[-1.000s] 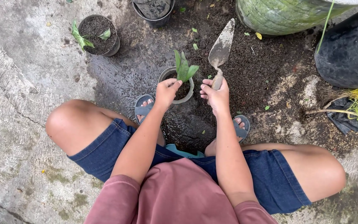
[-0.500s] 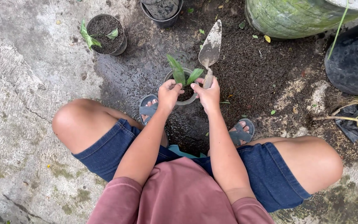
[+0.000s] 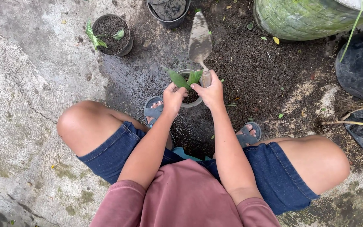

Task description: Planting a small plant cutting into a plastic pot using a hand trowel to add soil.

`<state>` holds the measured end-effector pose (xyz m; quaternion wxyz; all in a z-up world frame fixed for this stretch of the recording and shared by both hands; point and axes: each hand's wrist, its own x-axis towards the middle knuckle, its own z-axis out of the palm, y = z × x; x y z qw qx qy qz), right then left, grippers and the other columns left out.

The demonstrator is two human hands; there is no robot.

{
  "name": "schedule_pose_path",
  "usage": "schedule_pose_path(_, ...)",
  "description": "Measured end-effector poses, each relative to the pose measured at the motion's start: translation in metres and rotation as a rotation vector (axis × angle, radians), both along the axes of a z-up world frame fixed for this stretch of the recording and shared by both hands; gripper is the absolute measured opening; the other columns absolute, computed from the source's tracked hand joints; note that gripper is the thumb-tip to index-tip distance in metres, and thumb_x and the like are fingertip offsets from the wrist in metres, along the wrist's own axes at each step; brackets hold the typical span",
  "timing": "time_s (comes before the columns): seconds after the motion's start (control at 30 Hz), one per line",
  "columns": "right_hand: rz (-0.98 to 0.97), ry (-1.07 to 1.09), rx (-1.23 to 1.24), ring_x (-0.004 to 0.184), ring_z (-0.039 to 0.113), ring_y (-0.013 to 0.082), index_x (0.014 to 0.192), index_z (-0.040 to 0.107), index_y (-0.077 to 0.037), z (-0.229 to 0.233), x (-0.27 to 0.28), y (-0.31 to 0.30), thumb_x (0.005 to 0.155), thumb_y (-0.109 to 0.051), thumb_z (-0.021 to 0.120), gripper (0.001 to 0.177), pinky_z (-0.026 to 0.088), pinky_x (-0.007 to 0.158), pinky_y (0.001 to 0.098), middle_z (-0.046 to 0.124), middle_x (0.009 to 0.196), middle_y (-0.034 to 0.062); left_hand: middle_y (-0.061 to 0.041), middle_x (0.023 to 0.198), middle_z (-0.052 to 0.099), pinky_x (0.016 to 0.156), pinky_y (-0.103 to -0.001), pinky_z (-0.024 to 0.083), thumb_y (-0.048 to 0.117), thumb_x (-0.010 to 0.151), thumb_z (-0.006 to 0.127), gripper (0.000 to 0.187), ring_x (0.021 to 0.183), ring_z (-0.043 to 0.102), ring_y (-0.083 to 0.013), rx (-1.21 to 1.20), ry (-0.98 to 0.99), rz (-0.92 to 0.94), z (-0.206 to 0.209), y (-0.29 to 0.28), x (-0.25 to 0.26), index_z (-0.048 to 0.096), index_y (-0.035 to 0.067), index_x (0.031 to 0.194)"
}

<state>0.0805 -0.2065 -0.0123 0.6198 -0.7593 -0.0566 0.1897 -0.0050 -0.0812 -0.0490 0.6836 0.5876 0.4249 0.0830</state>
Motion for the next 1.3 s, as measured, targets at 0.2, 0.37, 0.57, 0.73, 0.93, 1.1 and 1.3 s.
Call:
schedule_pose_path(0.2, -0.007, -0.009, -0.044, 0.051, 0.07, 0.0177, 0.094, 0.062, -0.008, 0.012, -0.011, 0.007, 0.073, -0.014, 0.086, 0.033, 0.056, 0.045, 0.0292, 0.067, 0.071, 0.0104, -0.005, 0.08, 0.078, 0.057, -0.023, 0.059, 0.021, 0.08, 0.069, 0.014, 0.064, 0.074, -0.0111, -0.045, 0.13, 0.013, -0.009, 0.001, -0.003, 0.077, 0.011, 0.086)
schedule_pose_path(0.37, -0.067, 0.054, 0.02, 0.052, 0.07, 0.0168, 0.097, 0.061, -0.008, 0.017, -0.008, 0.005, 0.076, -0.01, 0.084, 0.031, 0.058, 0.045, 0.025, 0.067, 0.069, 0.0102, -0.008, 0.087, 0.078, 0.06, -0.029, 0.061, 0.026, 0.084, 0.068, 0.02, 0.065, 0.073, -0.0142, -0.128, 0.15, 0.089, -0.004, -0.001, -0.008, 0.075, 0.009, 0.092)
schedule_pose_path(0.57, -0.106, 0.113, 0.081, 0.053, 0.07, 0.0168, 0.099, 0.059, -0.009, 0.01, -0.008, 0.002, 0.079, -0.008, 0.083, 0.031, 0.06, 0.046, 0.0238, 0.067, 0.068, 0.0113, -0.009, 0.091, 0.074, 0.069, -0.041, 0.063, 0.031, 0.093, 0.063, 0.027, 0.063, 0.071, -0.0188, -0.343, 0.144, 0.134, 0.004, -0.004, -0.016, 0.068, 0.008, 0.107)
schedule_pose_path(0.73, -0.115, 0.129, 0.098, 0.054, 0.07, 0.0164, 0.099, 0.058, -0.009, 0.01, -0.007, 0.001, 0.079, -0.008, 0.084, 0.033, 0.061, 0.047, 0.0231, 0.067, 0.069, 0.0113, -0.006, 0.091, 0.071, 0.074, -0.044, 0.062, 0.031, 0.097, 0.06, 0.028, 0.062, 0.071, -0.0191, -0.419, 0.126, 0.152, -0.006, -0.001, -0.016, 0.062, 0.01, 0.115)
schedule_pose_path(0.93, -0.138, 0.1, 0.133, 0.063, 0.074, 0.0184, 0.096, 0.056, -0.006, -0.007, 0.0, -0.007, 0.074, 0.002, 0.079, 0.033, 0.065, 0.053, 0.0275, 0.067, 0.076, 0.0118, -0.005, 0.093, 0.071, 0.077, -0.047, 0.061, 0.03, 0.096, 0.062, 0.025, 0.065, 0.071, -0.0222, -0.469, 0.119, 0.152, -0.018, 0.001, -0.017, 0.061, 0.014, 0.116)
schedule_pose_path(1.1, -0.234, 0.238, 0.191, 0.066, 0.074, 0.0204, 0.102, 0.051, -0.001, -0.011, -0.01, -0.011, 0.084, 0.004, 0.069, 0.025, 0.068, 0.059, 0.0272, 0.06, 0.086, 0.0099, -0.003, 0.09, 0.072, 0.075, -0.044, 0.06, 0.031, 0.096, 0.063, 0.022, 0.063, 0.071, -0.0208, -0.467, 0.109, 0.144, -0.018, 0.002, -0.019, 0.061, 0.017, 0.112)
schedule_pose_path(1.3, -0.331, 0.297, 0.213, 0.068, 0.077, 0.0249, 0.112, 0.05, -0.002, -0.035, -0.008, -0.016, 0.085, 0.002, 0.072, 0.035, 0.069, 0.061, 0.0327, 0.061, 0.091, 0.011, 0.001, 0.087, 0.071, 0.073, -0.041, 0.058, 0.032, 0.093, 0.065, 0.02, 0.06, 0.07, -0.0187, -0.444, 0.134, 0.143, -0.021, 0.003, -0.019, 0.06, 0.02, 0.109)
